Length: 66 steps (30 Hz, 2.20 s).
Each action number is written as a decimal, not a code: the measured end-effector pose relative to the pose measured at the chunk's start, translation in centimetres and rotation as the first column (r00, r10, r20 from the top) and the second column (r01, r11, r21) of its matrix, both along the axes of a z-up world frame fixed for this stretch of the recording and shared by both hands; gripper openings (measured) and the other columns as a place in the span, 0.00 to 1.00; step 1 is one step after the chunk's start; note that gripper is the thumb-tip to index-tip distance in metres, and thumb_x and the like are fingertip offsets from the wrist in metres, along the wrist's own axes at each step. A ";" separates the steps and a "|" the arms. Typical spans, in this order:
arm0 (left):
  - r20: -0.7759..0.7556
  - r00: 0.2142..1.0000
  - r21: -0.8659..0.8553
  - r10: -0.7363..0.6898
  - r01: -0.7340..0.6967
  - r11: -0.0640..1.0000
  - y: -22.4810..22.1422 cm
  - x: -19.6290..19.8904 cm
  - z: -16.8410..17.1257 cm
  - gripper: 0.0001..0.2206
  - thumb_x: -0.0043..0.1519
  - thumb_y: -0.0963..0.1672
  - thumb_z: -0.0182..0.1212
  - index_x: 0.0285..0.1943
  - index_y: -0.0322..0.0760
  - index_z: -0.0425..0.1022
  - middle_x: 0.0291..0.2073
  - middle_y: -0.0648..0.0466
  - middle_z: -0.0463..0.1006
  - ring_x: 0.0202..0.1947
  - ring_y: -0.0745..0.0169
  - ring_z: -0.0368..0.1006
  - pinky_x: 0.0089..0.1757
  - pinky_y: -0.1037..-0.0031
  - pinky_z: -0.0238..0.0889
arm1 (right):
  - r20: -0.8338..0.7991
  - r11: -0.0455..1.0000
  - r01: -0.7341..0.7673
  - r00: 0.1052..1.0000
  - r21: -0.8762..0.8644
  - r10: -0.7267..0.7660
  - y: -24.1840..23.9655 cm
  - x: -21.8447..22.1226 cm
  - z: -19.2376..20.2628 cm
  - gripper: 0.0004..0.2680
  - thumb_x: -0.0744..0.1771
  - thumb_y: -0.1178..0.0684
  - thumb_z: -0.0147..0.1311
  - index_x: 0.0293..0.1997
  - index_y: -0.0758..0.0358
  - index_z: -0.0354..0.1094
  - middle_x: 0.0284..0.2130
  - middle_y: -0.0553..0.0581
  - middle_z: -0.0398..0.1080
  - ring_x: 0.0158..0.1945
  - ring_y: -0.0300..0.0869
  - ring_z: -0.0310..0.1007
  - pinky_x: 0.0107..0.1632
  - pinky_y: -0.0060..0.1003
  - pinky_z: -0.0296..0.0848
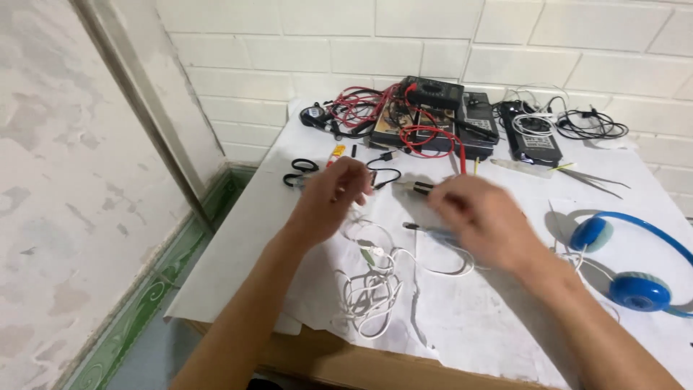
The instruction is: Preparing and soldering wires to a small electronic component on a repair bench.
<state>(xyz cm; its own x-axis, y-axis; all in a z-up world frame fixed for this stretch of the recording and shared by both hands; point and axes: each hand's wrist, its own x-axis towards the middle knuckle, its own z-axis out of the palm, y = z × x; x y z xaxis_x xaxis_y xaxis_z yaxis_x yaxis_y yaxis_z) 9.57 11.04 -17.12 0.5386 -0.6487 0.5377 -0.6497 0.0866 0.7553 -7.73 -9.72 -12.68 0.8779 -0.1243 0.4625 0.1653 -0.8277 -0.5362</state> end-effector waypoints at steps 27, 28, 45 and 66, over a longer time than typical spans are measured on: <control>-0.031 0.809 0.186 0.587 -0.572 0.799 3.3 -6.3 1.2 0.17 0.63 0.44 0.57 0.61 0.41 0.78 0.41 0.47 0.84 0.38 0.54 0.83 0.45 0.63 0.75 | -0.495 0.974 0.110 0.847 -0.196 -0.195 9.7 -2.2 1.5 0.10 0.64 0.48 0.59 0.48 0.54 0.74 0.33 0.55 0.81 0.42 0.55 0.82 0.45 0.52 0.79; -0.032 0.810 0.182 0.586 -0.572 0.800 3.0 -6.7 1.0 0.17 0.63 0.44 0.57 0.61 0.41 0.78 0.41 0.47 0.84 0.38 0.54 0.83 0.45 0.63 0.75 | -0.493 0.974 0.111 0.847 -0.200 -0.198 9.6 -2.4 1.6 0.10 0.64 0.48 0.59 0.48 0.54 0.74 0.33 0.55 0.81 0.42 0.55 0.82 0.45 0.52 0.79; 0.106 0.978 -0.092 0.181 -0.172 0.981 -2.2 -5.3 2.1 0.12 0.63 0.50 0.66 0.30 0.42 0.82 0.22 0.54 0.73 0.25 0.62 0.74 0.38 0.73 0.71 | 0.060 0.609 -0.146 0.985 0.779 0.159 4.9 0.6 -1.0 0.08 0.67 0.59 0.56 0.49 0.69 0.70 0.18 0.56 0.70 0.19 0.33 0.57 0.24 0.25 0.57; 0.165 0.968 -0.036 0.186 -0.183 0.982 -1.2 -1.4 -2.6 0.19 0.74 0.48 0.39 0.27 0.41 0.56 0.25 0.54 0.61 0.31 0.59 0.58 0.37 0.63 0.51 | 0.141 0.898 0.184 0.980 -0.401 -0.138 7.7 -5.4 -5.8 0.15 0.68 0.56 0.49 0.63 0.62 0.60 0.23 0.60 0.72 0.35 0.58 0.71 0.35 0.52 0.70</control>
<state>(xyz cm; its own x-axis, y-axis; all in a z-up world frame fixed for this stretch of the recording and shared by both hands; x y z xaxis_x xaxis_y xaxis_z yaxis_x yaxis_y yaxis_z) 8.14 9.80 -19.70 0.5496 -0.5343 0.6423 -0.7726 -0.0325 0.6341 -13.11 -2.03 -18.51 0.8047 -0.0388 0.5924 0.0484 -0.9903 -0.1306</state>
